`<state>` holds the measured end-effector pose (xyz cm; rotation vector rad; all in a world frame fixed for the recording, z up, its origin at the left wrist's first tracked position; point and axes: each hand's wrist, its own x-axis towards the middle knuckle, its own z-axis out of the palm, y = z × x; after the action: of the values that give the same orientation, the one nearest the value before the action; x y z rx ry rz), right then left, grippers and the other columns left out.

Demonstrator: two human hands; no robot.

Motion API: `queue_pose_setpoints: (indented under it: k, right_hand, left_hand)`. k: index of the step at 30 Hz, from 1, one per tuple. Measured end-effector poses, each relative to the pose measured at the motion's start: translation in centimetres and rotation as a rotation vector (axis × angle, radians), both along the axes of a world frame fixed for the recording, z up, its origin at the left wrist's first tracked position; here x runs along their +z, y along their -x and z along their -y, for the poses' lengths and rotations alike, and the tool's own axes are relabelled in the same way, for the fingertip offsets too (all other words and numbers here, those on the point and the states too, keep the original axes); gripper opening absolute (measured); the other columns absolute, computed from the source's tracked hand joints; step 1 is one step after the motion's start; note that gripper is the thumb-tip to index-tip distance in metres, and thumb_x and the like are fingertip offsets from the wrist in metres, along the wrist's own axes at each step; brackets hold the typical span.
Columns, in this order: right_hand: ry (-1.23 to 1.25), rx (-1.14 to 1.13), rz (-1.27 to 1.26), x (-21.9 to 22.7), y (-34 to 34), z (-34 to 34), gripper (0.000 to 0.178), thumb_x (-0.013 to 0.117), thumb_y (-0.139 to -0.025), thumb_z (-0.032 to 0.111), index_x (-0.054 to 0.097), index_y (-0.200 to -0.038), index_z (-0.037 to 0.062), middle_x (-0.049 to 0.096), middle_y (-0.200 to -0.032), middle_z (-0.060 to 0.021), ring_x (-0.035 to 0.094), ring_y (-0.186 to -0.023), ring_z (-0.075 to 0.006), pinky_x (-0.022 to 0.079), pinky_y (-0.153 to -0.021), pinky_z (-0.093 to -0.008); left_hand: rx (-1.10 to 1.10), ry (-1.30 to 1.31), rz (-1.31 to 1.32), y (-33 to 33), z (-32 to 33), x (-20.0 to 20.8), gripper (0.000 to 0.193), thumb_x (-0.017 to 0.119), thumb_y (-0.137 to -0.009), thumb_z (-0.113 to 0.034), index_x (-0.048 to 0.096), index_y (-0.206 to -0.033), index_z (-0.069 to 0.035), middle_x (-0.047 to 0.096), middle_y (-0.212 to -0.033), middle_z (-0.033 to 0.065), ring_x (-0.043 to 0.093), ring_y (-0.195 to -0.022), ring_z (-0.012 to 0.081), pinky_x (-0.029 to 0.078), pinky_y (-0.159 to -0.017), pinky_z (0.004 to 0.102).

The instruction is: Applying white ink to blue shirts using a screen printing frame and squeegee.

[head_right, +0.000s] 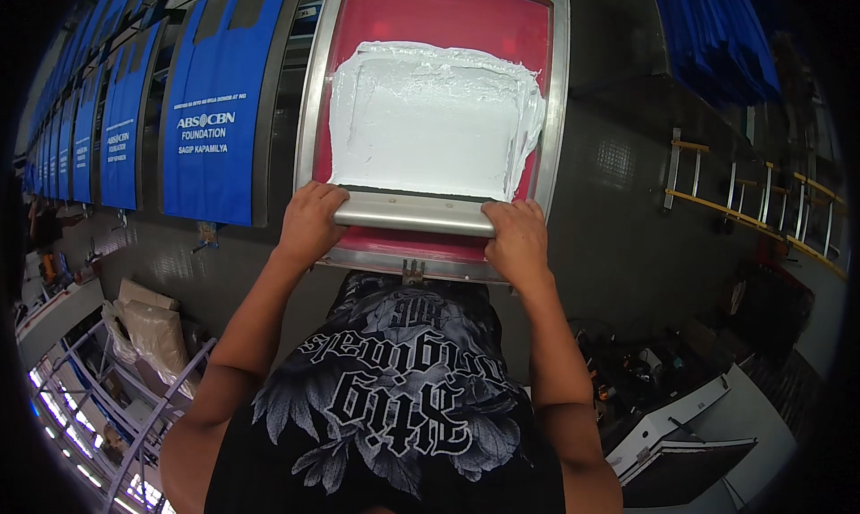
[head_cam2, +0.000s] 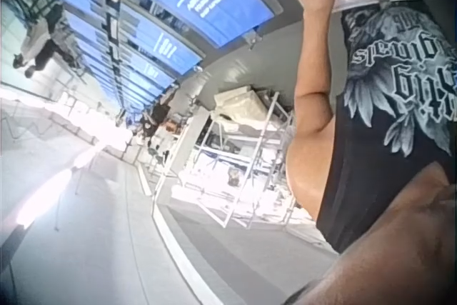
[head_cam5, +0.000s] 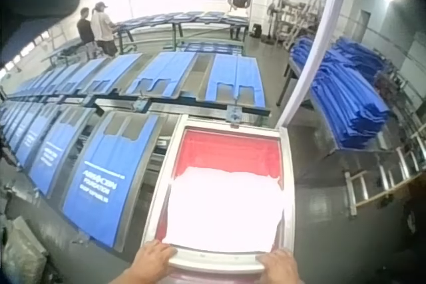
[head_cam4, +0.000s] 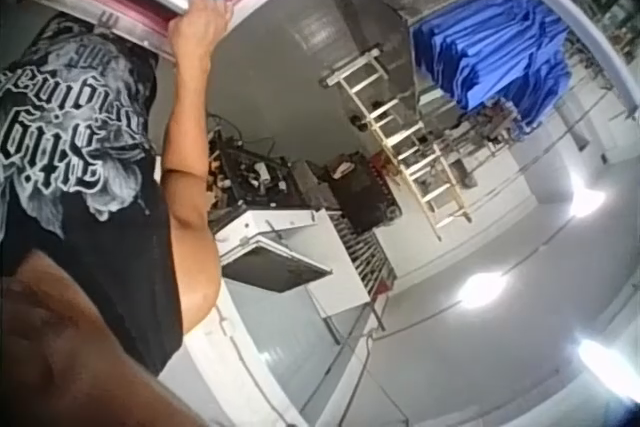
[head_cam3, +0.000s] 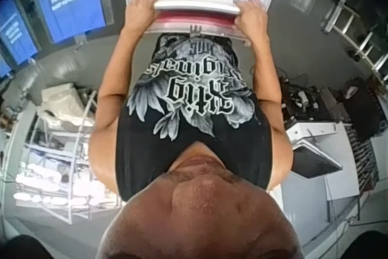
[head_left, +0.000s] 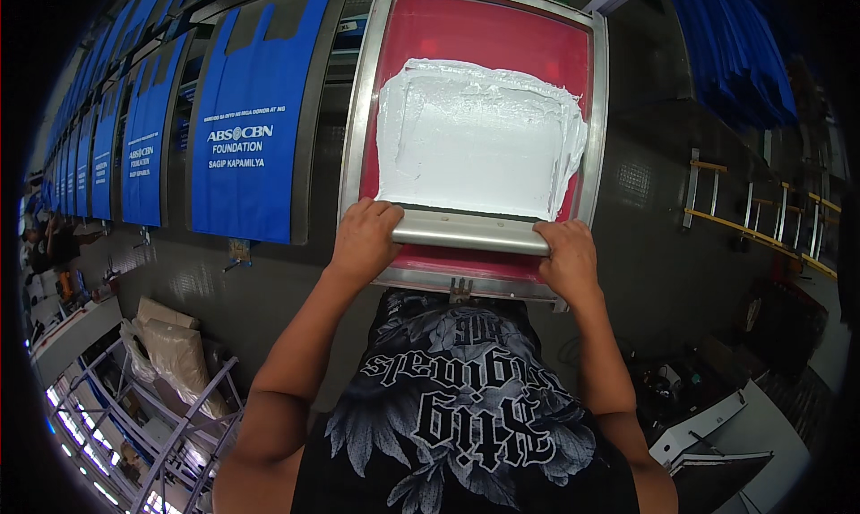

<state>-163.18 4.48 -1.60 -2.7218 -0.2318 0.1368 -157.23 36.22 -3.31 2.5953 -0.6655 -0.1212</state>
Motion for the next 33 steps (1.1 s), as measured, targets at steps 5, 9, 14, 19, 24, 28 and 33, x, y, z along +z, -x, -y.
queue_pose_setpoints:
  k: [5, 9, 14, 19, 24, 28, 33]
  right_hand:
    - [0.035, -0.055, 0.018, -1.4, 0.3, -0.5, 0.044, 0.059, -0.055, -0.006, 0.064, -0.097, 0.0072, 0.065, -0.095, -0.0099, 0.057, -0.092, -0.0303, 0.035, -0.1, -0.0517]
    - [0.176, -0.063, 0.041, -1.8, -10.4, 2.2, 0.048, 0.066, -0.058, -0.001, 0.066, -0.105, 0.0087, 0.065, -0.091, -0.0119, 0.058, -0.093, -0.0308, 0.038, -0.095, -0.0457]
    - [0.203, -0.022, 0.164, 0.4, -18.7, 6.0, 0.036, 0.06, -0.065, 0.006, 0.069, -0.1, 0.0103, 0.066, -0.078, -0.0166, 0.062, -0.077, -0.0349, 0.044, -0.076, -0.0433]
    - [0.182, -0.014, -0.158, 2.4, -6.3, 2.8, 0.047, 0.064, -0.062, 0.0, 0.065, -0.108, 0.012, 0.066, -0.095, -0.0105, 0.056, -0.1, -0.0285, 0.028, -0.106, -0.051]
    - [0.035, -0.045, 0.046, -1.5, -4.1, 2.9, 0.048, 0.061, -0.058, -0.006, 0.064, -0.103, 0.0107, 0.064, -0.095, -0.0095, 0.056, -0.095, -0.03, 0.028, -0.105, -0.054]
    - [0.194, -0.084, 0.034, 0.4, -15.8, 4.4, 0.041, 0.063, -0.062, 0.002, 0.069, -0.102, 0.0099, 0.066, -0.083, -0.0171, 0.06, -0.082, -0.0351, 0.043, -0.088, -0.0437]
    - [0.193, -0.037, -0.126, 1.8, -15.2, 4.9, 0.036, 0.061, -0.068, 0.005, 0.067, -0.103, 0.0128, 0.068, -0.084, -0.0121, 0.063, -0.088, -0.0295, 0.039, -0.09, -0.0464]
  left_hand:
    - [-0.023, 0.041, 0.137, 0.5, -0.1, -2.1, 0.045, 0.072, -0.051, 0.001, 0.061, -0.095, -0.007, 0.061, -0.093, 0.0103, 0.056, -0.092, 0.0299, 0.043, -0.085, 0.0404]
    - [0.03, -0.014, 0.053, -11.3, 2.4, -1.5, 0.037, 0.076, -0.055, -0.006, 0.067, -0.091, -0.009, 0.063, -0.077, 0.0114, 0.059, -0.081, 0.0317, 0.045, -0.078, 0.0423]
    - [0.011, -0.112, 0.007, -19.4, 6.1, 1.6, 0.035, 0.074, -0.069, -0.021, 0.068, -0.1, -0.005, 0.066, -0.091, 0.0192, 0.063, -0.089, 0.0343, 0.049, -0.08, 0.0422]
    - [-0.088, -0.161, -0.125, -7.2, 2.1, 3.0, 0.034, 0.07, -0.062, -0.003, 0.066, -0.095, -0.007, 0.064, -0.086, 0.0122, 0.06, -0.089, 0.0306, 0.045, -0.082, 0.0428]
    - [-0.05, -0.007, 0.085, -4.5, 1.9, -0.8, 0.041, 0.07, -0.052, 0.003, 0.064, -0.091, -0.008, 0.063, -0.092, 0.0075, 0.056, -0.088, 0.0281, 0.041, -0.083, 0.0418]
    - [-0.012, -0.083, 0.139, -17.4, 5.2, 0.1, 0.034, 0.076, -0.063, -0.015, 0.069, -0.096, -0.008, 0.067, -0.084, 0.0163, 0.064, -0.081, 0.0337, 0.05, -0.076, 0.0429]
    - [-0.009, -0.154, -0.01, -16.8, 4.7, 2.3, 0.034, 0.076, -0.071, -0.024, 0.068, -0.1, -0.007, 0.067, -0.088, 0.0146, 0.064, -0.084, 0.0329, 0.051, -0.077, 0.0426]
